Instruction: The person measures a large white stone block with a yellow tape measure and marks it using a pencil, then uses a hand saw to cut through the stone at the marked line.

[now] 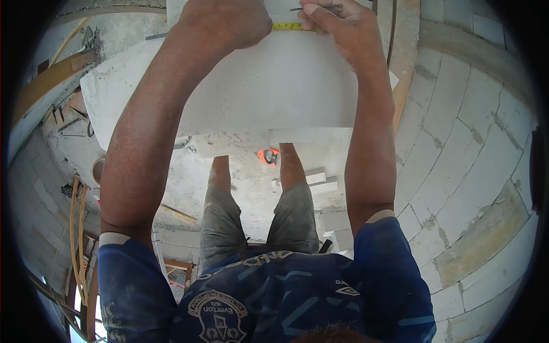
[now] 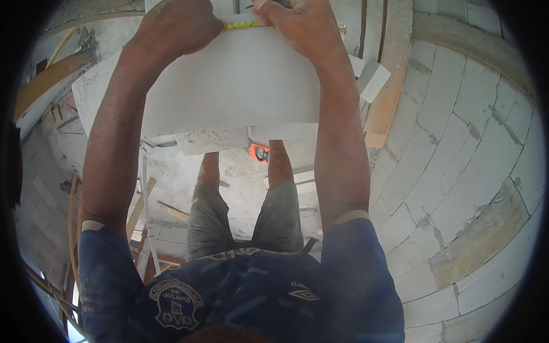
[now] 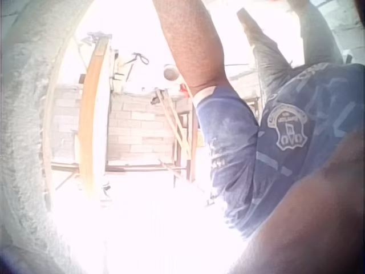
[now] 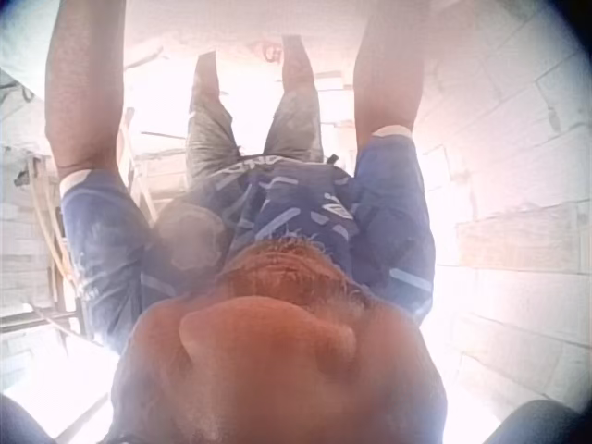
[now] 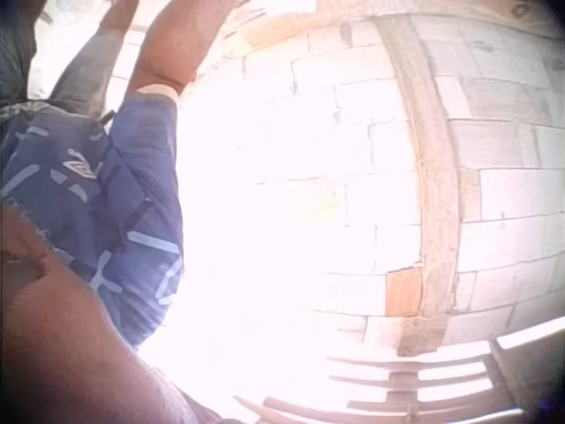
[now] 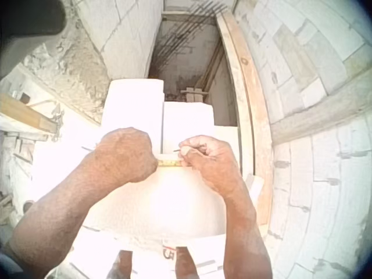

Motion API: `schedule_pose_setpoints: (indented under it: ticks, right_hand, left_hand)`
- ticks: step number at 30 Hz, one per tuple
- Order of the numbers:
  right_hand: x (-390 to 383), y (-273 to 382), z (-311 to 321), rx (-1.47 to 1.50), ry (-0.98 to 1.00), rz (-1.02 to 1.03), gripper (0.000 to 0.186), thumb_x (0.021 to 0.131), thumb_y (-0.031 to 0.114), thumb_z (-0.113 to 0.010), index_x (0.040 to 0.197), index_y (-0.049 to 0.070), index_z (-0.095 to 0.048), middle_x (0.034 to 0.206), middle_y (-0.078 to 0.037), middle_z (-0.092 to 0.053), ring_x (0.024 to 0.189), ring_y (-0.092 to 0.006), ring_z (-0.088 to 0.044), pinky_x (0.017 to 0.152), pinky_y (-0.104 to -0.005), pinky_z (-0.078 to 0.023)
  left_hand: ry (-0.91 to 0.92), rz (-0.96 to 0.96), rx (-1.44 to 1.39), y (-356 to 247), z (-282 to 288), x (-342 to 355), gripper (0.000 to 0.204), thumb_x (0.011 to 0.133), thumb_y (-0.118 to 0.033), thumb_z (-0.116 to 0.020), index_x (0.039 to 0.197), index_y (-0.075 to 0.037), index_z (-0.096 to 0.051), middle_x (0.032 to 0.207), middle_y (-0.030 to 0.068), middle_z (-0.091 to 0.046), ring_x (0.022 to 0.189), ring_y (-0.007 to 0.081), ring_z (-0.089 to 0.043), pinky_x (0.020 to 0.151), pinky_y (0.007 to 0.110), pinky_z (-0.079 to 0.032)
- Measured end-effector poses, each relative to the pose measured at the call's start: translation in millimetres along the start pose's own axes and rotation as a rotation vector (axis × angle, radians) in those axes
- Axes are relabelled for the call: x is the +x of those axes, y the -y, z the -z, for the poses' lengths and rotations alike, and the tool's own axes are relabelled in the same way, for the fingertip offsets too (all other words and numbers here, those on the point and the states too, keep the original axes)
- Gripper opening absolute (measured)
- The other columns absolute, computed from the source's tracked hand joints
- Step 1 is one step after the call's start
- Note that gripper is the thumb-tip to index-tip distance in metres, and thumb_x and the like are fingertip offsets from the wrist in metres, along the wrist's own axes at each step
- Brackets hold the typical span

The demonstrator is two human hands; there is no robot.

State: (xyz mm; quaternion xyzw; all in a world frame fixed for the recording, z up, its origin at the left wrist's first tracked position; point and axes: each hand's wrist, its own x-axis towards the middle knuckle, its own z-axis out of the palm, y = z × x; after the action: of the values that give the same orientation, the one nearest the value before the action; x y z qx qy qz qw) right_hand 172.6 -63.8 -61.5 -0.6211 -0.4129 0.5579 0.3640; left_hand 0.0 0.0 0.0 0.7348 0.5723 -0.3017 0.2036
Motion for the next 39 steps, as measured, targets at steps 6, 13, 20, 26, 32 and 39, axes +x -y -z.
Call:
schedule_pose_setpoints:
  ticks: [6, 13, 20, 26, 32, 39]
  right_hand:
    - [5, 21, -2, -0.185, 0.072, 0.053, 0.018, 0.094, 0.006, -0.069, 0.107, -0.004, -0.074, 0.093, -0.012, -0.075, 0.082, -0.0166, -0.068, 0.076, -0.0294, -0.054]
    - [1, 30, 5, -0.114, 0.022, -0.117, 0.019, 0.092, 0.005, -0.071, 0.108, -0.005, -0.075, 0.09, -0.013, -0.075, 0.081, -0.0169, -0.069, 0.074, -0.0297, -0.055]
    - [2, 24, 16, -0.178, 0.017, -0.063, 0.018, 0.092, 0.009, -0.073, 0.104, -0.005, -0.074, 0.085, -0.011, -0.075, 0.078, -0.0152, -0.068, 0.072, -0.0283, -0.054]
    - [12, 14, 3, -0.437, 0.052, 0.073, 0.021, 0.094, 0.015, -0.072, 0.104, -0.003, -0.074, 0.089, -0.015, -0.076, 0.08, -0.0212, -0.07, 0.074, -0.0349, -0.056]
    - [7, 20, -4, -0.473, 0.106, 0.143, 0.023, 0.095, 0.018, -0.071, 0.105, -0.003, -0.074, 0.093, -0.019, -0.076, 0.084, -0.0251, -0.071, 0.077, -0.0381, -0.056]
    - [17, 6, -7, -0.527, 0.076, 0.121, 0.025, 0.095, 0.019, -0.07, 0.105, -0.004, -0.074, 0.095, -0.019, -0.076, 0.086, -0.0269, -0.072, 0.078, -0.0394, -0.057]
  left_hand:
    - [-0.066, -0.11, -0.004, 5, 5, -15, 0.034, 0.088, -0.025, -0.063, 0.097, 0.005, -0.077, 0.098, 0.0259, -0.075, 0.099, 0.0363, -0.074, 0.091, 0.043, -0.057]
    - [-0.02, -0.067, 0.053, 2, 4, -10, 0.036, 0.092, -0.028, -0.061, 0.096, 0.004, -0.077, 0.094, 0.0235, -0.076, 0.094, 0.0346, -0.074, 0.089, 0.044, -0.057]
    - [-0.08, -0.097, 0.117, -1, 1, -13, 0.036, 0.093, -0.027, -0.06, 0.094, 0.005, -0.077, 0.092, 0.0234, -0.075, 0.093, 0.0337, -0.073, 0.088, 0.044, -0.057]
    - [-0.043, -0.063, 0.09, 4, -6, 3, 0.036, 0.09, -0.027, -0.061, 0.092, 0.005, -0.077, 0.094, 0.0255, -0.075, 0.096, 0.0358, -0.073, 0.09, 0.044, -0.057]
    - [-0.135, -0.129, 0.047, 6, -4, -11, 0.037, 0.09, -0.028, -0.062, 0.092, 0.005, -0.077, 0.094, 0.0262, -0.075, 0.096, 0.0365, -0.073, 0.091, 0.044, -0.056]
    - [-0.14, -0.129, 0.051, 5, -4, -10, 0.036, 0.089, -0.028, -0.063, 0.091, 0.005, -0.077, 0.094, 0.0266, -0.074, 0.097, 0.037, -0.073, 0.091, 0.044, -0.056]
